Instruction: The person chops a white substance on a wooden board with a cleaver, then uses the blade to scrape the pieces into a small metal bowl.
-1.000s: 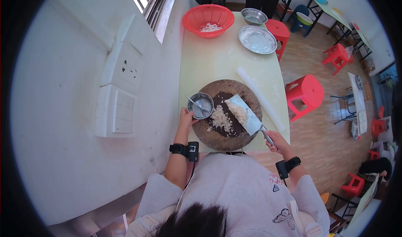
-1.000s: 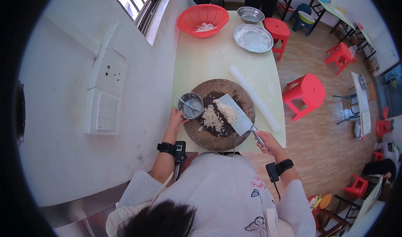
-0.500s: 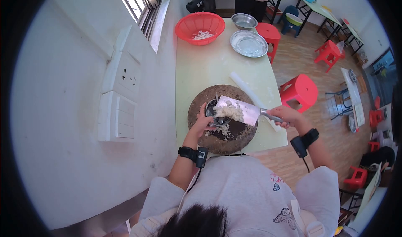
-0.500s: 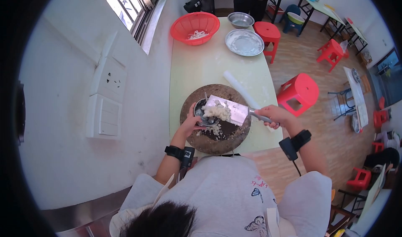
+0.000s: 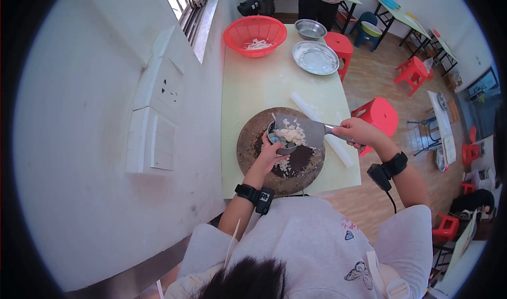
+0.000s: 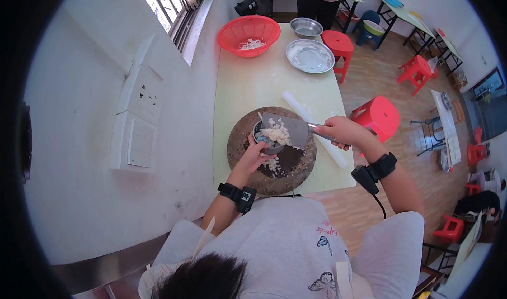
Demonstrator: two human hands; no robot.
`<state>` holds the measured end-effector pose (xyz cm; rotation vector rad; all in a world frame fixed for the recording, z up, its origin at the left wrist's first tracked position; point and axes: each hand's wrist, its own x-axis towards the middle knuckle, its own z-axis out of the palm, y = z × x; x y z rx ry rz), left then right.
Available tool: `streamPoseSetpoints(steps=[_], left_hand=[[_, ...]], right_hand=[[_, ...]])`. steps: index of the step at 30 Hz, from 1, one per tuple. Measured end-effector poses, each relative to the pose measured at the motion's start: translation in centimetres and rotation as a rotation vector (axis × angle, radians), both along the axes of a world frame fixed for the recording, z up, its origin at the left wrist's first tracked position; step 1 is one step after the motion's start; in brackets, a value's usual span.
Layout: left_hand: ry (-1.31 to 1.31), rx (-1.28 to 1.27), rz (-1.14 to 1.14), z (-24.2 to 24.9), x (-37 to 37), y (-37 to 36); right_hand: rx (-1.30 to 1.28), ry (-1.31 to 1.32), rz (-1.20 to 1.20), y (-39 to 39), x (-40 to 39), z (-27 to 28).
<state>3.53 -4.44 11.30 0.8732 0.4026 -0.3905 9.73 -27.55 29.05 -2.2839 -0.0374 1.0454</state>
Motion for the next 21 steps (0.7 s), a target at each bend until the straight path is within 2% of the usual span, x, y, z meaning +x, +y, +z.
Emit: streamPoseSetpoints(steps=[4, 14, 16, 21], left_hand=[[-0.008, -0.002, 0.010, -0.5, 0.0, -0.3], [-0.040, -0.149, 0.058, 0.1, 0.6, -0.7], [-0.035, -0.152, 0.064, 0.3, 0.9, -0.7], [-0.014, -0.170, 0.074, 0.5, 1.1, -0.5]], right_hand=[[-0.083, -0.187, 0.103, 0.7, -0.6, 1.2], [-0.104, -0.431, 0.081, 1.5, -3.6, 1.1], [-0.121, -0.737, 0.223, 1.0, -4.1, -0.4], [-0.187, -0.741, 0.237, 1.3, -5.1, -0.9]])
